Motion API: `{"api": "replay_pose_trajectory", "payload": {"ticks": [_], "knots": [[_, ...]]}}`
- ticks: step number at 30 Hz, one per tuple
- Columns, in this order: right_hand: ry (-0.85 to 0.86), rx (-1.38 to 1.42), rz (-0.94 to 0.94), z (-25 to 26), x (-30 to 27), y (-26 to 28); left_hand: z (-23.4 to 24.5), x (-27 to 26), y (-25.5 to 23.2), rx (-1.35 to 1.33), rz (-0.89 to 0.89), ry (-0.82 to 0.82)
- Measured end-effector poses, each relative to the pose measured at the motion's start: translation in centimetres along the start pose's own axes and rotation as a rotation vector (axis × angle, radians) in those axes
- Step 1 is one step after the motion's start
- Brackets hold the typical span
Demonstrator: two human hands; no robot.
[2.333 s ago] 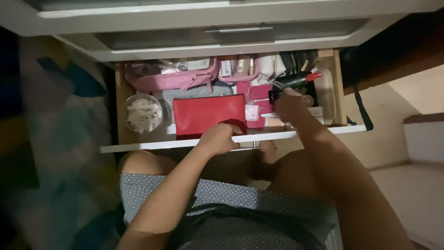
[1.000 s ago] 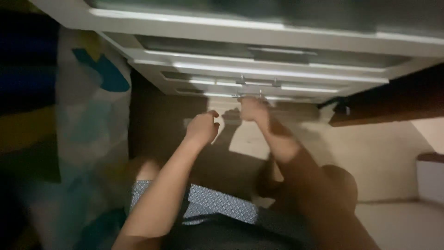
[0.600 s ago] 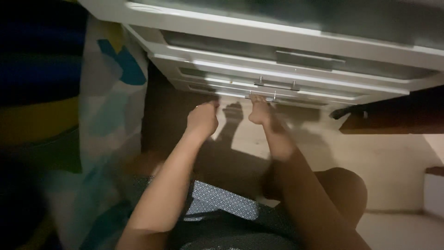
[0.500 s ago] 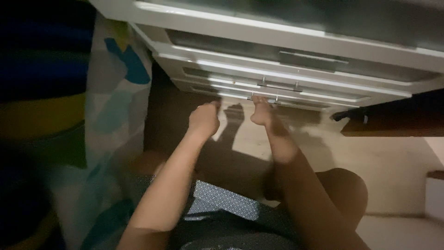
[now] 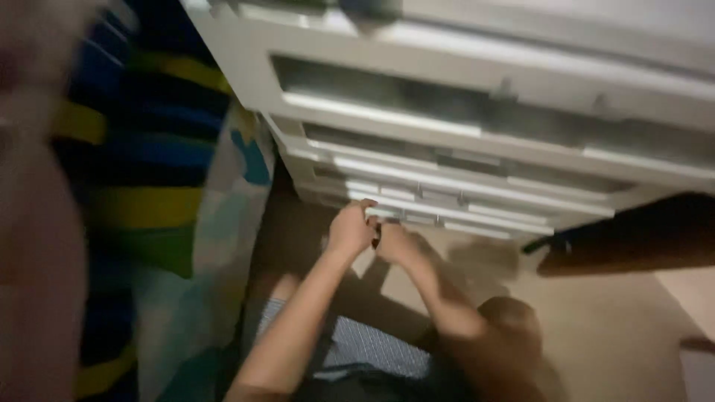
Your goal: The person unplugs a phone and its charger from a dresser, searches through drawers for items, and uses a wet wipe to clean the dresser handles and front surfaces before tidying bottles on the top.
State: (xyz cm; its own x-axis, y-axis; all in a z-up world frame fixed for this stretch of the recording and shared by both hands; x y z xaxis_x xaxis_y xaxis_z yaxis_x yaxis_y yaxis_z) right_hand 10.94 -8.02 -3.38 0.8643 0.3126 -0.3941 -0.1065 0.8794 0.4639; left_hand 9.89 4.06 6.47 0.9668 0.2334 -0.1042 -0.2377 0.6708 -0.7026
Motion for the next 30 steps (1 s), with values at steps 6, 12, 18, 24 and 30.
{"api": "replay_pose_trajectory", "payload": {"ticks": [6, 12, 18, 24, 30], "knots": [[-0.447, 0.168, 0.303, 16.0, -6.8, 13.0, 13.8, -1.2, -9.4, -0.316, -0.224, -0.396], [-0.784, 0.455, 0.647, 28.7, -14.7, 23.0, 24.3, -2.1, -12.8, -0.614, -0.286, -0.608], [-0.975, 0.438, 0.718, 33.6, -14.2, 28.5, 28.2, 3.9, -12.0, -0.922, -0.288, -0.713], [-1.006, 0.515, 0.736, 35.0, -12.6, 30.4, 31.9, 5.0, -12.6, -0.977, -0.220, -0.884], [-1.100, 0.356, 0.652, 35.7, -10.3, 32.6, 36.8, 2.1, -14.2, -0.551, -0.363, -1.254]]}}
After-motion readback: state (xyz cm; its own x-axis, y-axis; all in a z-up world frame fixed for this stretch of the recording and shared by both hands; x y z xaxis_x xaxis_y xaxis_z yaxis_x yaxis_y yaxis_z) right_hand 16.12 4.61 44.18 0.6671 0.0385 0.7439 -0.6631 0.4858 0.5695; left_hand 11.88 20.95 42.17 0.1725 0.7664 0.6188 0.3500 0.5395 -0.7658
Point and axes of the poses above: each hand's wrist, its own x-axis towards the middle knuckle, its own z-axis out of the back of the hand, y = z × x, the point moved 9 cm from there along x, towards the middle knuckle, and after that the axes turned 6 degrees about -y, right-handed, at the moved point
